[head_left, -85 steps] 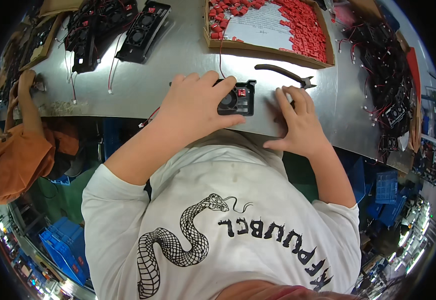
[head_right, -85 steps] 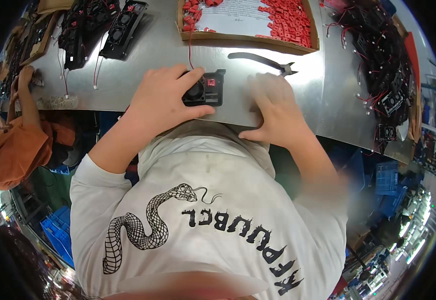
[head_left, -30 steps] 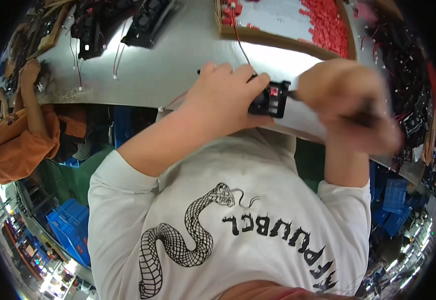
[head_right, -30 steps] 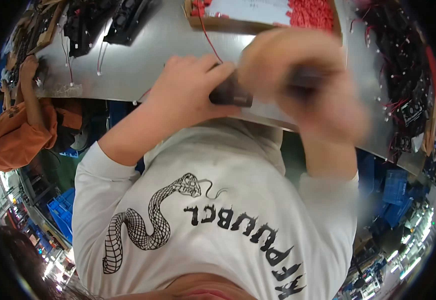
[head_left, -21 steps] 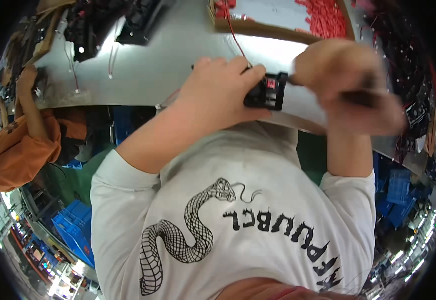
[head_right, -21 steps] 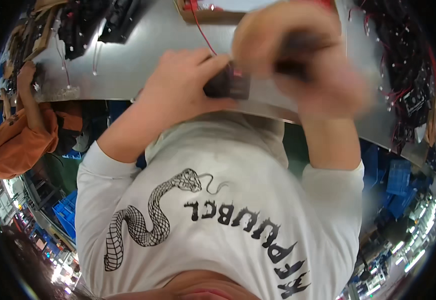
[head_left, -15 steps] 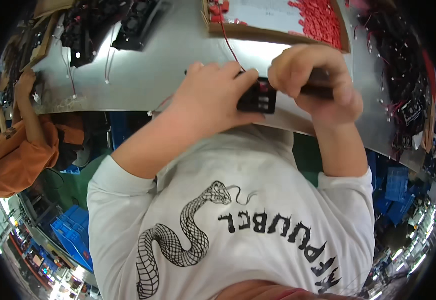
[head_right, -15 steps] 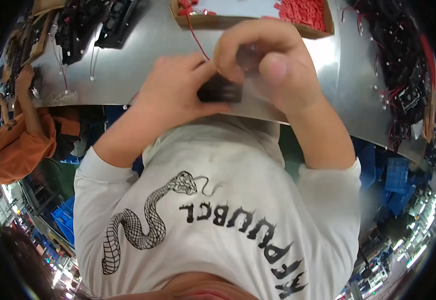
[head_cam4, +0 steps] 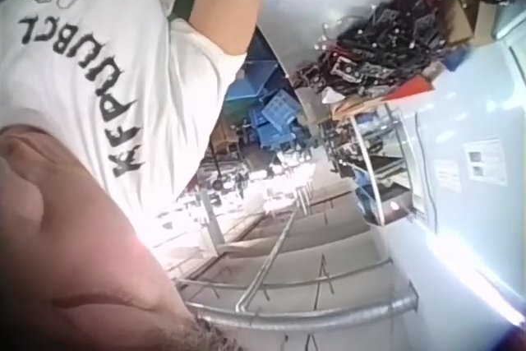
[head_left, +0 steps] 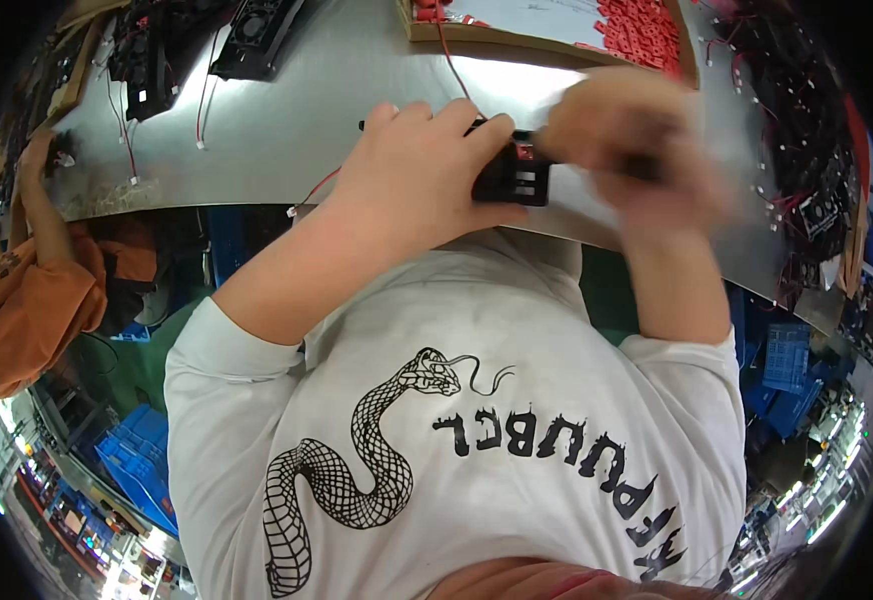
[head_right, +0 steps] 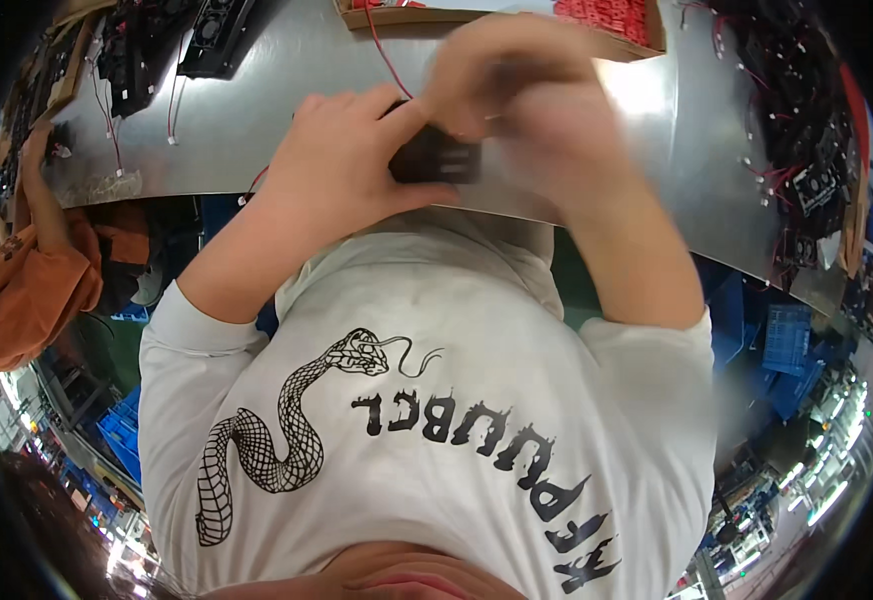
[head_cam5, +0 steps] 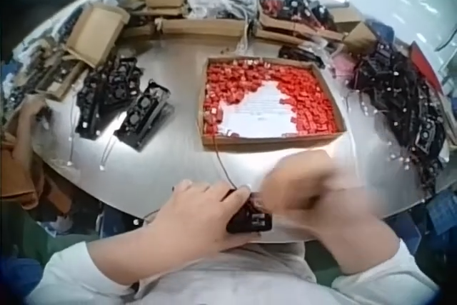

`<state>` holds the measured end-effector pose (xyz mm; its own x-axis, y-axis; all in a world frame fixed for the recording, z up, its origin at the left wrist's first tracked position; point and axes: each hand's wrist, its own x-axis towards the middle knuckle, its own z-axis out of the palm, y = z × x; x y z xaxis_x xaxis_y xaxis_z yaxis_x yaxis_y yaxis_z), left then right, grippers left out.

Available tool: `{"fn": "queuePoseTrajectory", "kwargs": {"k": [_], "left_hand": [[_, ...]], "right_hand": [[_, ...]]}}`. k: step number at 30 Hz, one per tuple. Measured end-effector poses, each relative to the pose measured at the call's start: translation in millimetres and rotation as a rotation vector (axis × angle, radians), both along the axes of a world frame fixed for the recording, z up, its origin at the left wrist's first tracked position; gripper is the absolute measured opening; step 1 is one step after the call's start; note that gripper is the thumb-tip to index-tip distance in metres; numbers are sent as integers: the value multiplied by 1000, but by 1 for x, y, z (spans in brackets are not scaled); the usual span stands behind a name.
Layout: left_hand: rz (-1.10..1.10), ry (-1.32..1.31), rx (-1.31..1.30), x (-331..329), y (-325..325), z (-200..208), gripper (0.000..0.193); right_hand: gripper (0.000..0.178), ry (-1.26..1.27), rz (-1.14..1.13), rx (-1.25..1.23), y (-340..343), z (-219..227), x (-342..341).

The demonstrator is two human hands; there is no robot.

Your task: Assembling electronic components by inserting small red pieces into black housings and using a handheld assembly tool to secure them.

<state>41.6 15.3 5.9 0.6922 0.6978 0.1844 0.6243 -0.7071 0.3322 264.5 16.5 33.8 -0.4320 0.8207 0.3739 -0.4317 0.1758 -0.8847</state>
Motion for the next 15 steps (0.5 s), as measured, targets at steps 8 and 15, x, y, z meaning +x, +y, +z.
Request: {"fn": "queuePoseTrajectory", "kwargs": {"k": [8,15], "left_hand": [[0,3,-51,-3,-9,1,63],[34,12,-10,0,-10,-4,68]], "right_hand": [[34,237,134,227,0,7,2],[57,189,-109,86,-9,18,14]]}}
